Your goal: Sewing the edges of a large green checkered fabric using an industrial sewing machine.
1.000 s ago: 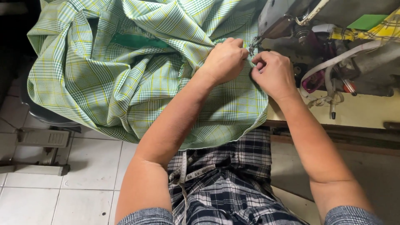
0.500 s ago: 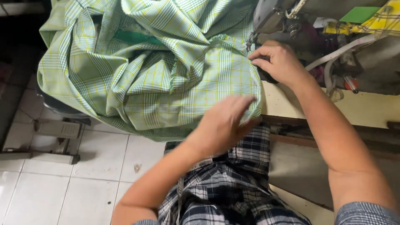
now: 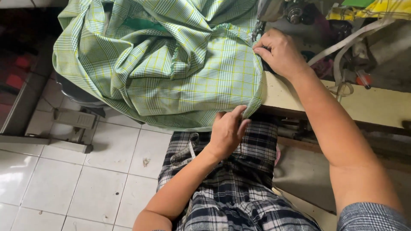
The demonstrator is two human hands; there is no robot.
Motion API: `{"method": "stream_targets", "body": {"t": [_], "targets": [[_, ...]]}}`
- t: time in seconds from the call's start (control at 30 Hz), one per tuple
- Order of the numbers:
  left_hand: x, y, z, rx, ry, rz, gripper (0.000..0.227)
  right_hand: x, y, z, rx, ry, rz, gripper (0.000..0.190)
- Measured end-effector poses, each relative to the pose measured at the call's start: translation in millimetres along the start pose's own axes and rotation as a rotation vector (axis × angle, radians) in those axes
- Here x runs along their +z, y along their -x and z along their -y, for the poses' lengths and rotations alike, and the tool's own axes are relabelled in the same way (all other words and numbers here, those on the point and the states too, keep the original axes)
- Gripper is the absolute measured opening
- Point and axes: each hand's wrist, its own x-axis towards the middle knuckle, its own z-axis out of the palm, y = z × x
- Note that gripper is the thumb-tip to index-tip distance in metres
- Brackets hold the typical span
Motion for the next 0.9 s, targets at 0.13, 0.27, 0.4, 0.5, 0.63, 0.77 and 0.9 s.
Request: {"method": "stream_targets", "body": {"t": [0.13, 0.27, 0.4, 0.5, 0.63, 0.77, 0.9], "targets": [[1, 14, 0, 0.049, 0.162, 0.022, 0.032, 0, 0, -3, -0.104, 0.019, 0.001, 0.003], [2, 26, -8, -0.087, 0.2, 0.037, 0.041, -3, 1, 6, -0.116, 0.014, 0.026, 0.006], [11, 30, -3, -0.006, -0.012, 0.093, 0.043, -1, 6, 3, -0.151, 0.013, 0.001, 0.011], [4, 22, -6, 0.198, -0.187, 0.068, 0.038, 0, 11, 0, -0.165, 0.028, -0.012, 0.013], [-7, 16, -10, 0.35, -0.271, 0.054, 0.039, 0, 14, -2, -0.172, 0.022, -0.039, 0.013], [-6, 21, -4, 0.195, -0.19, 0.091, 0.034, 1, 16, -2, -0.164, 0.04, -0.05, 0.013], [4, 28, 6, 0.056, -0.15, 0.145, 0.069, 3, 20, -2, -0.193, 0.123, -0.032, 0.021]]}}
